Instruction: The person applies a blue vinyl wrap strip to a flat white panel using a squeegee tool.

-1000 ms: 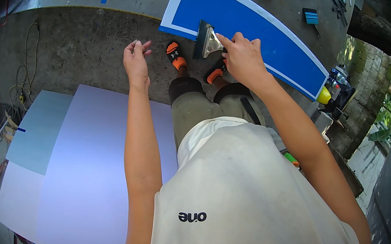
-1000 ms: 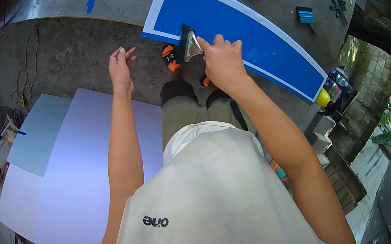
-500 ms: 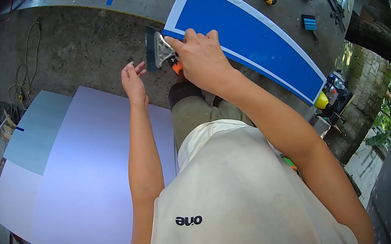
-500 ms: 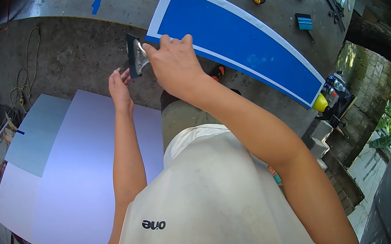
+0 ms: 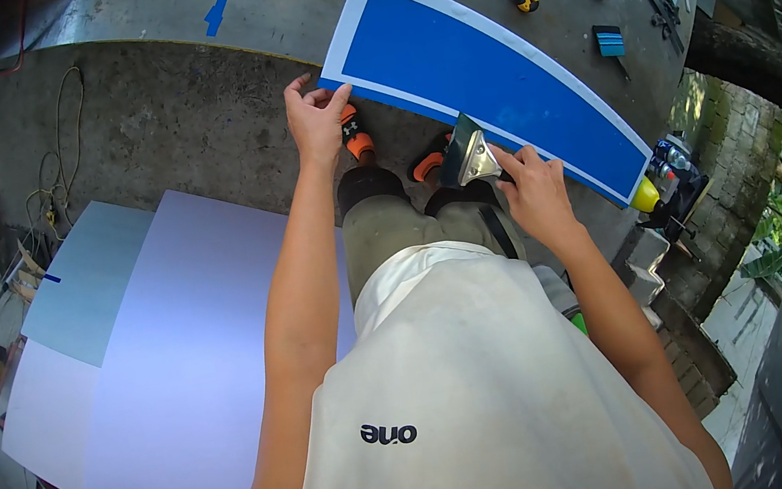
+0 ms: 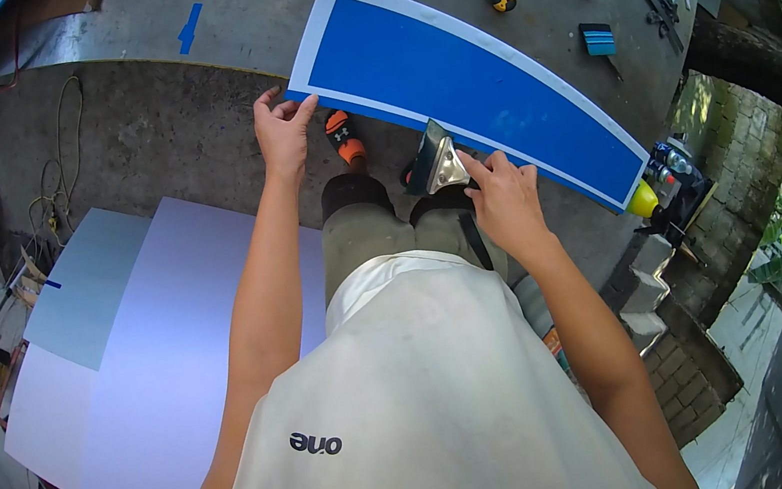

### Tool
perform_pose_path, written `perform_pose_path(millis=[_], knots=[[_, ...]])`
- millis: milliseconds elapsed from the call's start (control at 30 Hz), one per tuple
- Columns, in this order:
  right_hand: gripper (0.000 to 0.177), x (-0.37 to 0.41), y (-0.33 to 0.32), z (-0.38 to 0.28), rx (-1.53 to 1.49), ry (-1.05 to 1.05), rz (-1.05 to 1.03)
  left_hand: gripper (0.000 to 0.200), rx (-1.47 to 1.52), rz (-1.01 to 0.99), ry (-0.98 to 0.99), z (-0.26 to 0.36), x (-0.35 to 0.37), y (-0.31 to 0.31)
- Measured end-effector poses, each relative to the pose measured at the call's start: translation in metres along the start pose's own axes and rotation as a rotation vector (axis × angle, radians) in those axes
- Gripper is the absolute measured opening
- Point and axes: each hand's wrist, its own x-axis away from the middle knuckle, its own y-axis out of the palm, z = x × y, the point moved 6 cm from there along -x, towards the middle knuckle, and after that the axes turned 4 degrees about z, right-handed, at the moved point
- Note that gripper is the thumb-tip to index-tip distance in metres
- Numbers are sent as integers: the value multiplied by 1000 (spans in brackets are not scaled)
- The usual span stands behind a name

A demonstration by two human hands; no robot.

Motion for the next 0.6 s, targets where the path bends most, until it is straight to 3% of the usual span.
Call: perform_pose_path(millis=[100, 167, 333, 500, 600], knots=[[56, 9, 2, 4, -44, 31, 16, 79, -49, 59, -18, -5, -8, -10], [55, 14, 3, 5, -67, 54, 31, 79, 94, 80, -26, -10, -14, -16], [56, 24, 1, 20, -105, 94, 65, 55, 172, 170, -27, -9, -23, -33], [56, 36, -2, 47, -162, 159, 188, 62, 180, 112, -32, -4, -16, -29], [56, 44, 1, 68, -215, 241, 235, 69, 21, 27, 24, -4, -14, -16]])
